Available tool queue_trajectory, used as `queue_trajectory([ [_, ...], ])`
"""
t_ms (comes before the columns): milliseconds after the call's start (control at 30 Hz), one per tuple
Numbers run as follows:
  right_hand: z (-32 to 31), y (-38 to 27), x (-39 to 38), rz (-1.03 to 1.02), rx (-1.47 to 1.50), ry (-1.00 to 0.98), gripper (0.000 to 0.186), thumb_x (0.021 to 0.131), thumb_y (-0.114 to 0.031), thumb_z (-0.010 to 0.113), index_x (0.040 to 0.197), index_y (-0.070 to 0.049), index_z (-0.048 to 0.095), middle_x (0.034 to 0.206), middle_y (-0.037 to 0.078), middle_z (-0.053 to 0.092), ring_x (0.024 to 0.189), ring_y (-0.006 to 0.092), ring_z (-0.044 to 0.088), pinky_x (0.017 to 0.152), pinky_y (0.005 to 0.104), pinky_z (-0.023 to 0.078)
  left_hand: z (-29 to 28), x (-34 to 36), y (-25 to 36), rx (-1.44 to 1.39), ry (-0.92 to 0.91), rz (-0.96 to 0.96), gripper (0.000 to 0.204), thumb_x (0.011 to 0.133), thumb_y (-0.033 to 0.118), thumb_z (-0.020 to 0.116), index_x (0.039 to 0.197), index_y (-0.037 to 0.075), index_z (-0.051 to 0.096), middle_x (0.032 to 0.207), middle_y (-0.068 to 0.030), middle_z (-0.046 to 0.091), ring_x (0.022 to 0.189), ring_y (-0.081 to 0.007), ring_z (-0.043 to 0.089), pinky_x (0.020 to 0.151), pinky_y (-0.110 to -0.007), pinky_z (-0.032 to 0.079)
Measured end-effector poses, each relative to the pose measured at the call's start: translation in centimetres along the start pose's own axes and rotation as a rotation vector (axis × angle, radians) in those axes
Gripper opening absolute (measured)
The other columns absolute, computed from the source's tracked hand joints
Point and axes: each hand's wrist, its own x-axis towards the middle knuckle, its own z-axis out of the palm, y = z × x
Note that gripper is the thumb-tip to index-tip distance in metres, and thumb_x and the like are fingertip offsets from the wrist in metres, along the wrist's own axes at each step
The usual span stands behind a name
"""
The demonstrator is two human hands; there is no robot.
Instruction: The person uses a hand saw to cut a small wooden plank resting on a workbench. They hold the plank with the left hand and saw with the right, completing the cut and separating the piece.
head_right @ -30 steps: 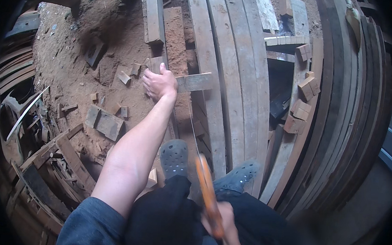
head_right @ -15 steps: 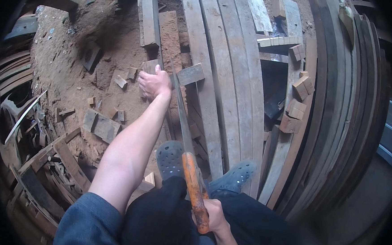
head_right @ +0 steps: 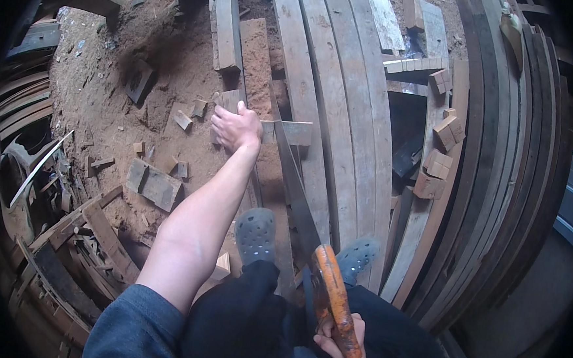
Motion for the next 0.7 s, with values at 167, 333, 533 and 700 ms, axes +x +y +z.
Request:
queue_trajectory([
  [167, -0.3, -2.2, 0.2, 0.053, 0.193, 0.040, 0.021, 0.063, 0.004, 0.070, 0.065, -0.002, 0.050, 0.060, 0.008, 0.056, 0.056, 0.0162, 0.058, 0.059, 0.0265, 0.047, -0.2, -0.1, 0.1, 0.003, -0.032, -0.010, 0.056, 0.085, 0.041, 0.057, 0.121, 0.000, 0.045, 0.117, -0.0194, 0.050, 0.115, -0.0340, 0.047, 0.095, -0.047, 0.038],
  [333, 0.1, -6.1, 0.2, 0.174, 0.126, 0.190, 0.025, 0.057, 0.005, 0.065, 0.069, -0.003, 0.045, 0.054, 0.009, 0.049, 0.043, 0.0182, 0.046, 0.043, 0.0306, 0.039, 0.2, 0.0, -0.2, 0.041, 0.045, 0.036, 0.057, 0.083, 0.041, 0.057, 0.121, -0.001, 0.046, 0.109, -0.0170, 0.052, 0.106, -0.0314, 0.052, 0.087, -0.045, 0.042],
  [533, 1.5, -12.8, 4.1, 0.075, 0.098, 0.056, 0.025, 0.059, 0.007, 0.060, 0.073, -0.003, 0.043, 0.051, 0.010, 0.045, 0.038, 0.0181, 0.040, 0.038, 0.0318, 0.037, 0.4, -0.2, -0.2, 0.001, 0.074, 0.036, 0.057, 0.084, 0.040, 0.056, 0.122, -0.001, 0.045, 0.110, -0.0178, 0.052, 0.106, -0.0319, 0.051, 0.088, -0.045, 0.041],
  [700, 2.1, -17.1, 6.3, 0.142, 0.145, 0.018, 0.023, 0.060, 0.009, 0.058, 0.071, -0.001, 0.041, 0.048, 0.011, 0.043, 0.035, 0.0164, 0.038, 0.033, 0.0297, 0.032, -0.3, 0.0, -0.2, -0.007, 0.023, 0.044, 0.057, 0.085, 0.039, 0.055, 0.123, -0.002, 0.043, 0.111, -0.0182, 0.051, 0.107, -0.0323, 0.050, 0.088, -0.045, 0.041],
])
